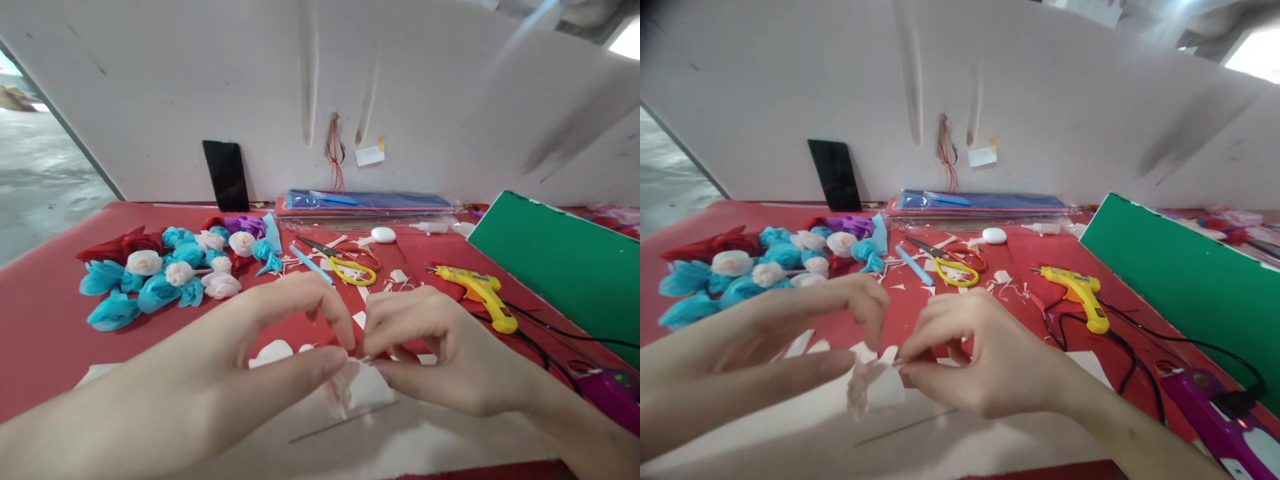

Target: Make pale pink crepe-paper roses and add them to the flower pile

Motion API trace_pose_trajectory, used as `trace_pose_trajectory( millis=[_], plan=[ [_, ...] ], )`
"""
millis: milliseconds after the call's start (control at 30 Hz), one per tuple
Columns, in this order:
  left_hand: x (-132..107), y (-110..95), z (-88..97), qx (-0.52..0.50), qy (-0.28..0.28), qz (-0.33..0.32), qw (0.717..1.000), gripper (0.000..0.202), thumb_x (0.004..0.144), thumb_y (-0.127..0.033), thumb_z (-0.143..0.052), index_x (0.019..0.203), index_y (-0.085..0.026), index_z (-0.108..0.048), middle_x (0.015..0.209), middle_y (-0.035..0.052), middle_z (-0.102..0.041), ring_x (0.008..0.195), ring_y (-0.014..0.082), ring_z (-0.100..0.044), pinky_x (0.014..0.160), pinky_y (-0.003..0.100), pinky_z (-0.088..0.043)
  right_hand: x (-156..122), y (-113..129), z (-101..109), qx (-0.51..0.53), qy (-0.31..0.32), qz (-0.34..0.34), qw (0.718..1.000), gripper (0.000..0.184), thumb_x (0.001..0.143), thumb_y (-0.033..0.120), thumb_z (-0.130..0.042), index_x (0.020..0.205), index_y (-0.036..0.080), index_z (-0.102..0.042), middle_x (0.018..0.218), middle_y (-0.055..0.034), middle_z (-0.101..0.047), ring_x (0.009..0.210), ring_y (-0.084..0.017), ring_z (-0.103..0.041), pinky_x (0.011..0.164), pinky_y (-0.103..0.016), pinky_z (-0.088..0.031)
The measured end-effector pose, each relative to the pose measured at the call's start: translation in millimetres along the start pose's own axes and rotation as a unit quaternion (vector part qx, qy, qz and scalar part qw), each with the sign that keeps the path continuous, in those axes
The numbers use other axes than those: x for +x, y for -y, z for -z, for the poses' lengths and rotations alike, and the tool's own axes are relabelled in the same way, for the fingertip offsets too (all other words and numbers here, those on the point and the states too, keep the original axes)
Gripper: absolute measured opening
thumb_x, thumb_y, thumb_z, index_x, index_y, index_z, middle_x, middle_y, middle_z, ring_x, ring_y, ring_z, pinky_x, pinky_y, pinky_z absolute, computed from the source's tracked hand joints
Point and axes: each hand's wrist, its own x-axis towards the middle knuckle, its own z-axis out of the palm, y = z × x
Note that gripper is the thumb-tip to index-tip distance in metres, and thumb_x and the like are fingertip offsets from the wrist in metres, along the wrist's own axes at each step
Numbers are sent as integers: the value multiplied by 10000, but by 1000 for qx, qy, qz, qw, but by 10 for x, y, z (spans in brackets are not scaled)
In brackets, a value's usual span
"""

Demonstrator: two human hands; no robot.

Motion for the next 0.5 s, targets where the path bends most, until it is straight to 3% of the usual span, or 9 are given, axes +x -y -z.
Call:
trace_pose_trajectory(
  millis=[67,167,267,333,433,500],
  plan=[
    [11,-1,5,-5,1,-9,1000,132,875,-341,-525,821,-333,-645,877,-99,-684,820,134,-651,686,202,-540,11,-4,-7,25,-7,-24,999,128,763,68,-648,669,129,-710,561,16,-556,528,-77,-434,469,-194,-363],
    [-8,-13,-30,58,-109,-91,988,94,856,-246,-541,814,-318,-586,785,-78,-644,775,153,-597,689,264,-503,19,3,-77,68,-72,-69,993,112,745,78,-660,662,131,-713,575,10,-575,533,-77,-462,488,-201,-372],
    [-39,-20,-113,159,-247,-212,932,172,748,-189,-647,800,-314,-541,699,-77,-625,708,180,-554,839,389,-452,12,13,-208,179,-215,-134,950,109,747,176,-688,641,159,-711,608,-2,-606,555,-85,-470,479,-202,-349],
    [-57,1,-173,215,-308,-246,894,241,673,-157,-691,754,-316,-529,663,-99,-642,650,180,-541,972,458,-384,7,19,-304,285,-263,-169,906,109,723,256,-740,643,184,-723,554,26,-545,496,-60,-390,437,-179,-301],
    [-95,78,-225,277,-333,-261,863,273,645,-122,-680,757,-337,-555,658,-115,-663,600,171,-547,1037,456,-359,2,39,-425,383,-247,-206,866,189,716,346,-764,606,196,-729,554,28,-491,494,-60,-353,435,-178,-304],
    [-141,139,-223,290,-316,-266,863,274,647,-206,-715,822,-375,-590,682,-112,-670,602,182,-569,1060,475,-345,-6,61,-484,409,-239,-212,855,228,688,367,-786,560,193,-712,573,24,-469,513,-69,-343,443,-188,-307]
  ],
)
